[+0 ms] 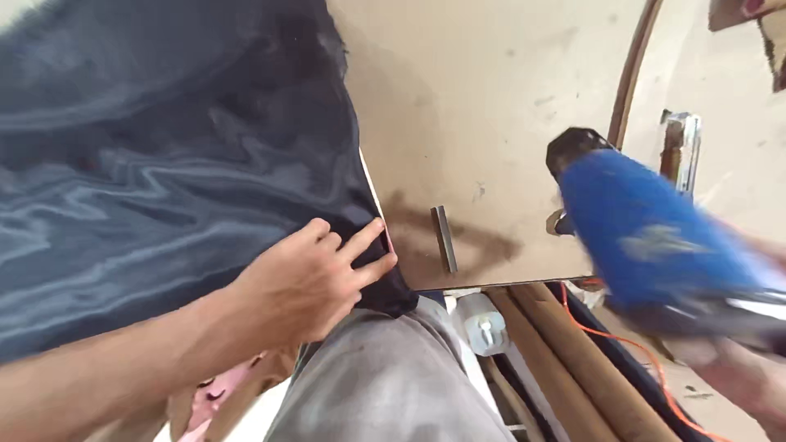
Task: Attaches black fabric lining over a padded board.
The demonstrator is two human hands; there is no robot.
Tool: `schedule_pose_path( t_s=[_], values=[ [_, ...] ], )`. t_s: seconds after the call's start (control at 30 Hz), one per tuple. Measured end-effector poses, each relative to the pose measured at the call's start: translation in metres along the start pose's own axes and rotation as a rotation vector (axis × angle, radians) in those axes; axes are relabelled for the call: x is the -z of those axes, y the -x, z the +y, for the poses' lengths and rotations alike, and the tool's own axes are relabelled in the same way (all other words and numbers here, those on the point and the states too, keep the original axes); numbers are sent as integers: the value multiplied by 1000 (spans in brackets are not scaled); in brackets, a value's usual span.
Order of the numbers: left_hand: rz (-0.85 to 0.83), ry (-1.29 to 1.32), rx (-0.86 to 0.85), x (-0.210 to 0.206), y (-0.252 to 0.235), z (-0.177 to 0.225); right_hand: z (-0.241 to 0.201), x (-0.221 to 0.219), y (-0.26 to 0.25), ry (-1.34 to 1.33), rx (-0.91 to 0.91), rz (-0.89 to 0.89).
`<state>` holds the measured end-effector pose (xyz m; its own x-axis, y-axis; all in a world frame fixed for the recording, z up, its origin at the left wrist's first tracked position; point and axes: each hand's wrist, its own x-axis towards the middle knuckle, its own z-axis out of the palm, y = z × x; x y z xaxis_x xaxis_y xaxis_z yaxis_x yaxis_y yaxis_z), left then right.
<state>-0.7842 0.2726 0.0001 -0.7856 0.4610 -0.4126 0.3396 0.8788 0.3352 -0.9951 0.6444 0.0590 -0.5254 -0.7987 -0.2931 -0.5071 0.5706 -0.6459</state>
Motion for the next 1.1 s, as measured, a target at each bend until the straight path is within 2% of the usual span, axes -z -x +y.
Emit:
schedule_pose_path(
  t_s=[0.17,0.3,0.4,0.5,0.57,0.63,0.73,0.83,0.97,1.07,1.1],
  values=[
    [254,-83,69,42,31,-53,-39,-90,-28,225,-97,280],
    [378,20,77,75,30,-110,-36,-151,-73,343,-138,336],
    [424,75,73,98,6,-147,-18,-166,-107,410,-79,354],
    [332,65,-60,98,-28,-156,-18,-172,-114,390,-50,432],
    [234,46,-208,90,-50,-146,-35,-180,-103,230,-83,526],
    [141,58,-302,77,-64,-136,-60,-202,-84,-110,-131,624],
    [20,93,-331,57,-70,-126,-86,-247,-61,-498,-263,537],
    [-20,89,-327,42,-68,-127,-90,-276,-58,-664,-318,482],
    [-29,179,-275,42,-58,-135,-87,-284,-59,-856,-231,489],
    [60,150,-145,40,-60,-131,-83,-278,-60,-1073,-429,337],
    [123,93,-92,38,-61,-126,-81,-274,-60,-1059,-477,292]
  ],
)
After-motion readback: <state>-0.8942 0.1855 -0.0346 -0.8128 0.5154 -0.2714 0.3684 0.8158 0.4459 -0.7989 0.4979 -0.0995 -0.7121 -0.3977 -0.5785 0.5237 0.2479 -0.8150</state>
